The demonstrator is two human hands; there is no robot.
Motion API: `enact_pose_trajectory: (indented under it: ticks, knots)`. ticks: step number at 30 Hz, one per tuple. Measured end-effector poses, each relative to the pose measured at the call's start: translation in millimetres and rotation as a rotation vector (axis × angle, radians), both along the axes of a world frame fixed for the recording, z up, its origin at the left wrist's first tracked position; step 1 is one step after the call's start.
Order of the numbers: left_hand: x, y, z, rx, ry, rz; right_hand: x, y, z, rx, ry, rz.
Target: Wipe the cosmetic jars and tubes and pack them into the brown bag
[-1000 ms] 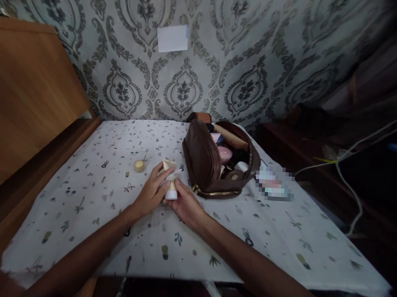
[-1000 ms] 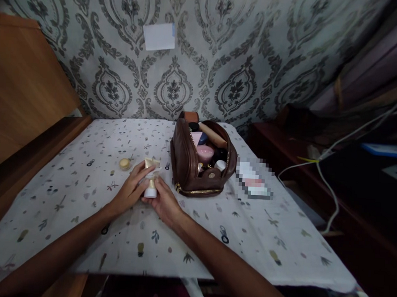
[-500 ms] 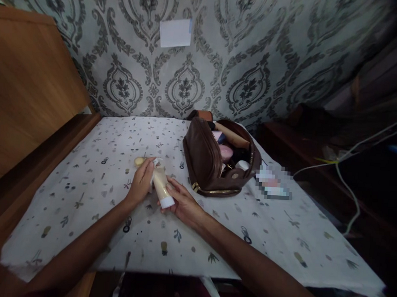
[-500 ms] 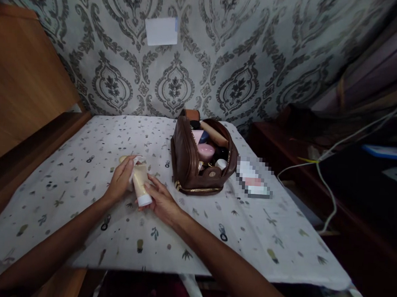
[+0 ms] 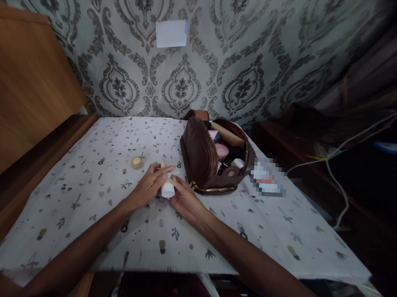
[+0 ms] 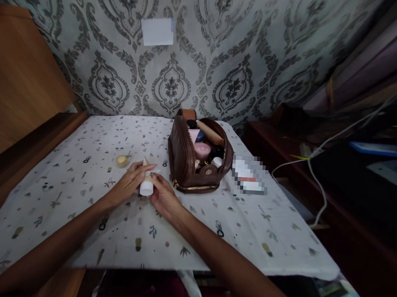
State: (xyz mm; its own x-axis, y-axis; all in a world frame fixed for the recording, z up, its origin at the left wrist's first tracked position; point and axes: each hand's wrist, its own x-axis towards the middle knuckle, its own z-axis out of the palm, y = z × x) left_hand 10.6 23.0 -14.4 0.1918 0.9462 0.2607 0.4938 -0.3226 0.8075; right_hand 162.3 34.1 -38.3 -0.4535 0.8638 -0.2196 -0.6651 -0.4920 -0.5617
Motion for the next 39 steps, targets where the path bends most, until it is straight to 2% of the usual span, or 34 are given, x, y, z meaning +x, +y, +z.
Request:
enact_pose_trajectory:
  ticks: [4, 9, 15, 19, 22, 28, 32, 39]
  knots:
    - [1.1, -3.0, 3.6, 0.000, 0.026, -0.049, 0.5, 7.3, -6.7, 0.031, -0.028, -0.068]
    - [7.5, -8.5, 4.0, 0.136, 0.142, -0.072, 5.5, 12.5, -7.2, 0.089, -0.038, -0.044]
    - [9.1, -8.5, -2.2, 0.224, 0.223, 0.092, 3.8, 5.8, -2.4, 0.020, 0.014, 0.042]
    - [-3.6, 1.4, -1.2, 0.229, 0.182, 0.249, 3.2, -5.3, 4.4, 0.088, -0.045, 0.200]
    - [-16.4, 11.3, 0.2, 0.228, 0.114, 0.304, 3.5, -10.6, 7.5, 0.126, -0.079, 0.245]
    - [-21.7, 12.6, 4.0, 0.259, -0.044, 0.366, 2.7, -9.8, 8.1, 0.088, -0.032, 0.212]
    - [-14.4, 4.9, 7.9, 0.328, 0.080, 0.368, 3.2, -7.8, 6.1, 0.061, -0.001, 0.133]
    - [-4.0, -3.5, 12.6, 0.454, 0.220, 0.373, 1.4, -3.0, 2.1, 0.081, 0.028, 0.088]
